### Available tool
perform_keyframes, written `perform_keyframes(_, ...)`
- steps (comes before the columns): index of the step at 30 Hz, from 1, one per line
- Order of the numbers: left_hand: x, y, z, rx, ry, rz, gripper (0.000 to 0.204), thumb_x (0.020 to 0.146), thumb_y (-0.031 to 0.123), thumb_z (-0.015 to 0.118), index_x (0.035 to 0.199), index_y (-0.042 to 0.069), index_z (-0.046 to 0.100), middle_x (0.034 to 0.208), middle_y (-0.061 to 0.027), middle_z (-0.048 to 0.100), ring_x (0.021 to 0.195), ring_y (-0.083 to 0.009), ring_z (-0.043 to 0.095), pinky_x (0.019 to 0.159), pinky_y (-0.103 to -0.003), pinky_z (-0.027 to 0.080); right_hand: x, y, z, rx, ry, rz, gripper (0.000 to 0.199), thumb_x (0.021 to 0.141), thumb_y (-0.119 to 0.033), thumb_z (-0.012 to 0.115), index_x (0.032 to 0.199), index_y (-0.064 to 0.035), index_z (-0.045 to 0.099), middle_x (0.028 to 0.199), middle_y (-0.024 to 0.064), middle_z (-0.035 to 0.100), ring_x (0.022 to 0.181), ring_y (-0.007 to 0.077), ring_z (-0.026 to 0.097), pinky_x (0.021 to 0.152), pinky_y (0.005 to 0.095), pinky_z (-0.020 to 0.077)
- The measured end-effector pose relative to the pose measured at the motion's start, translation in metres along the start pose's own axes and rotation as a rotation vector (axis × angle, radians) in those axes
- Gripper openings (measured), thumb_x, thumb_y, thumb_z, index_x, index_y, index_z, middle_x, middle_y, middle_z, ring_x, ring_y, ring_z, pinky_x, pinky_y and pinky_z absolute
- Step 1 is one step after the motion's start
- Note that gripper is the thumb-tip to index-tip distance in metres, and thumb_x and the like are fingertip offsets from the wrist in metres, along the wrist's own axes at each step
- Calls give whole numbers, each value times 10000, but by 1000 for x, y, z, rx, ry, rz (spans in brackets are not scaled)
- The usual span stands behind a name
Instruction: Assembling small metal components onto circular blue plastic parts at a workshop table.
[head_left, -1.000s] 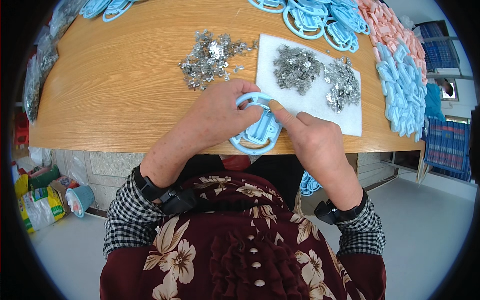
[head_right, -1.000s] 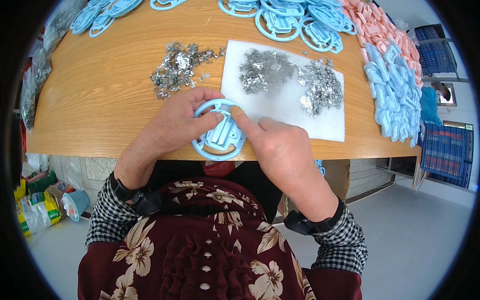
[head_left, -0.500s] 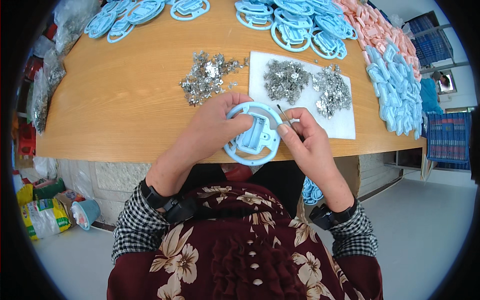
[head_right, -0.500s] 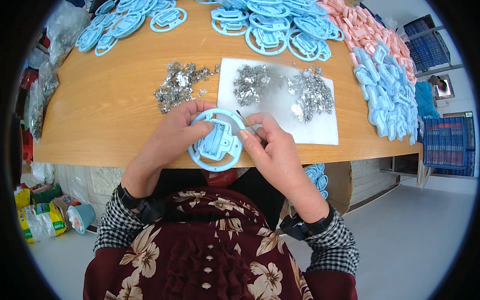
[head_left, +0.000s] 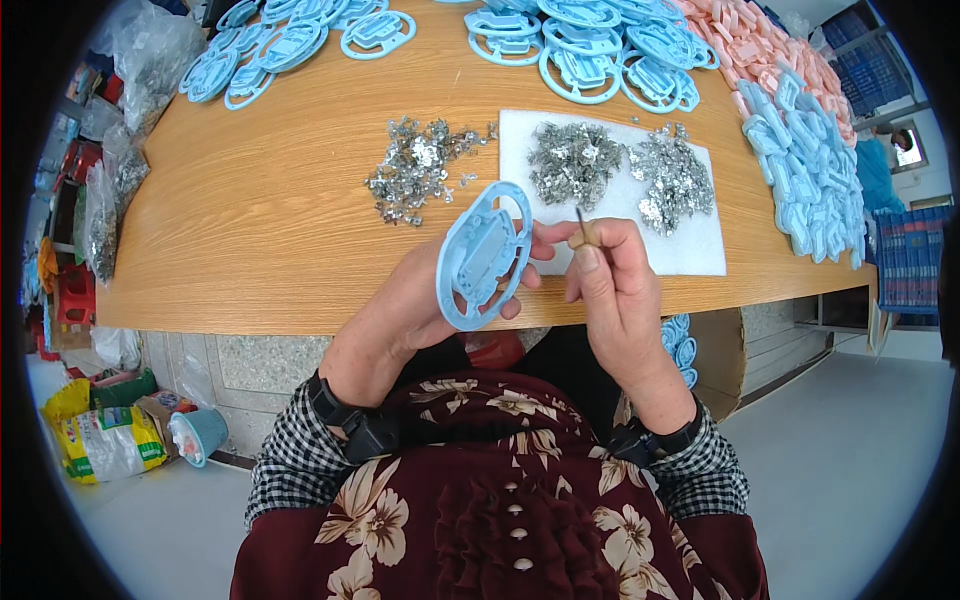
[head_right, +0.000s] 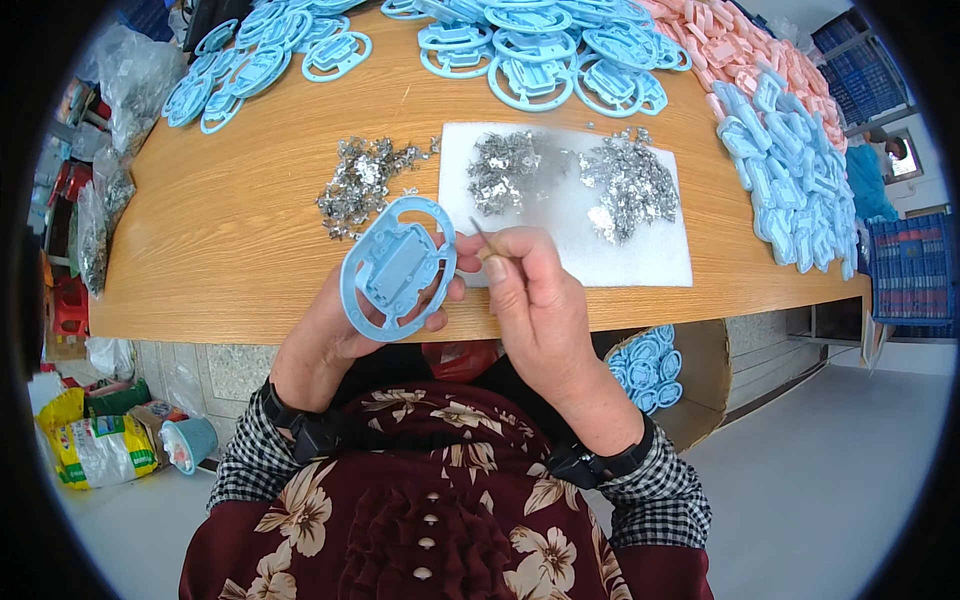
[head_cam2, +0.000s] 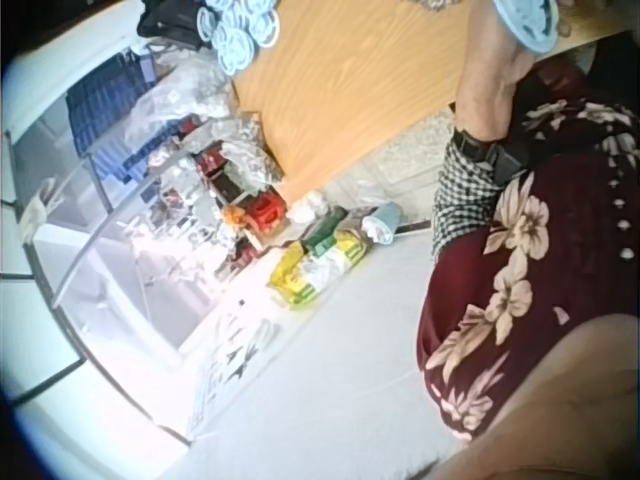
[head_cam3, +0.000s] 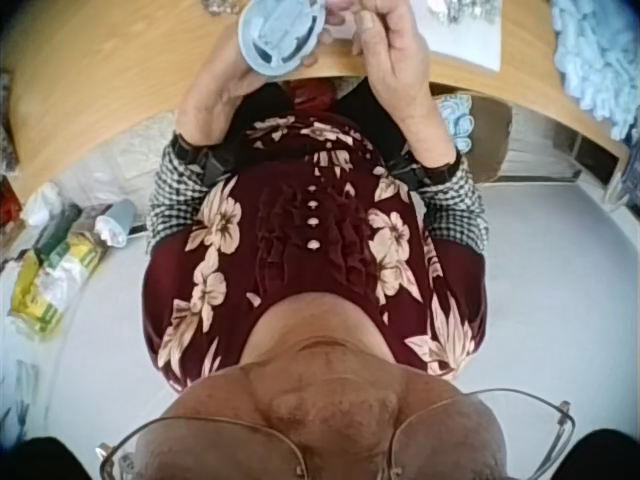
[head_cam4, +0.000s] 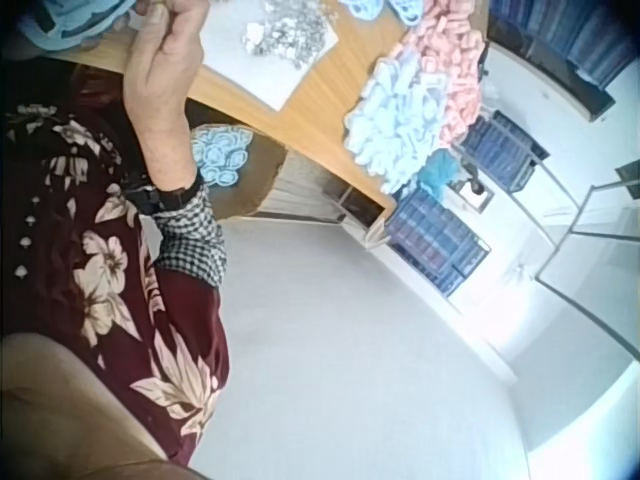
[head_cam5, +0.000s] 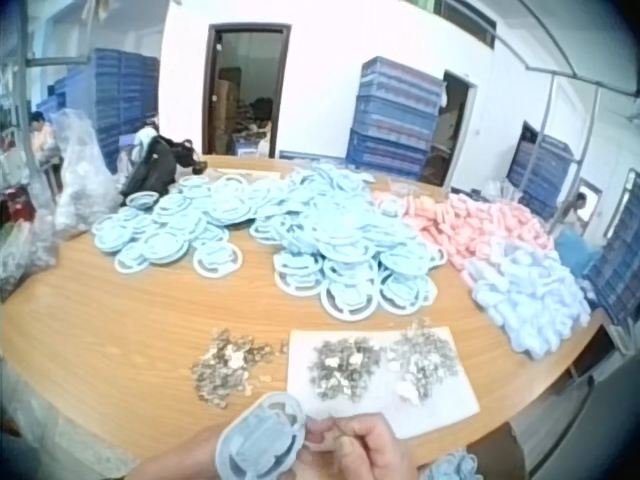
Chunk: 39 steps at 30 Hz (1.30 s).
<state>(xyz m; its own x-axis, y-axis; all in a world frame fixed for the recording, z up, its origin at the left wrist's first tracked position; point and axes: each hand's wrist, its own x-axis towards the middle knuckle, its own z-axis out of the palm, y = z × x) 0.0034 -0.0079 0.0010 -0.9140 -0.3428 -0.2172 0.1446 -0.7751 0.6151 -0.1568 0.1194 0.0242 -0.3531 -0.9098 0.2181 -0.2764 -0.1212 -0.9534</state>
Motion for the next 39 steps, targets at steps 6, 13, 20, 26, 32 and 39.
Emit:
perform_keyframes(6, 1, -9, -2, -27, -51, 3, 453, 1075, 329, 461, 1394, 14, 521, 1168, -76, 638, 1018, -170, 646, 739, -287, 561, -3, -2, 10, 91, -69, 2, 83, 1017, -34, 546, 1090, -5, 571, 1148, 134, 704, 813, 181, 709, 667, 313, 566)
perform_keyframes(13, 9, -12, -2, 0, 54, -11, 466, 1062, 317, 477, 1414, 14, 505, 1265, -140, 631, 1128, -256, 652, 843, -360, 594, -2, 4, 1, -530, -154, -550, 258, 819, -79, 767, 1025, -66, 613, 1068, 91, 725, 726, 223, 676, 617, 323, 536)
perform_keyframes(20, 17, -1, 22, 144, 145, -20, 416, 1054, 202, 447, 1420, 4, 457, 1261, -95, 557, 1179, -193, 581, 988, -380, 521, -11, -14, -14, -19, -85, 51, 361, 856, -85, 786, 1145, -30, 575, 955, 14, 696, 758, 59, 619, 611, 239, 483)
perform_keyframes(26, -1, 16, 28, 682, 126, 325, 461, 909, 43, 661, 1349, 20, 523, 1248, -43, 587, 1122, -112, 577, 965, -291, 478, -14, -9, -44, 362, -121, 315, 149, 1002, -74, 602, 1135, -8, 616, 906, -28, 671, 776, -3, 551, 686, 181, 441)
perform_keyframes(32, 4, 16, 28, 846, 174, 141, 329, 908, 99, 711, 1217, 40, 615, 1001, 24, 638, 872, -42, 555, 772, -219, 484, -12, 2, -55, 54, -37, 274, 162, 1022, -142, 597, 1104, -21, 667, 893, -1, 675, 789, 72, 589, 730, 249, 490)
perform_keyframes(39, 0, 10, 9, 962, 330, 75, 359, 943, 111, 678, 1264, 40, 533, 1018, -24, 662, 876, -62, 609, 761, -232, 509, 6, 35, -87, -440, 122, 124, 140, 1004, -126, 618, 1055, -7, 672, 817, -11, 607, 739, 71, 542, 669, 240, 465)
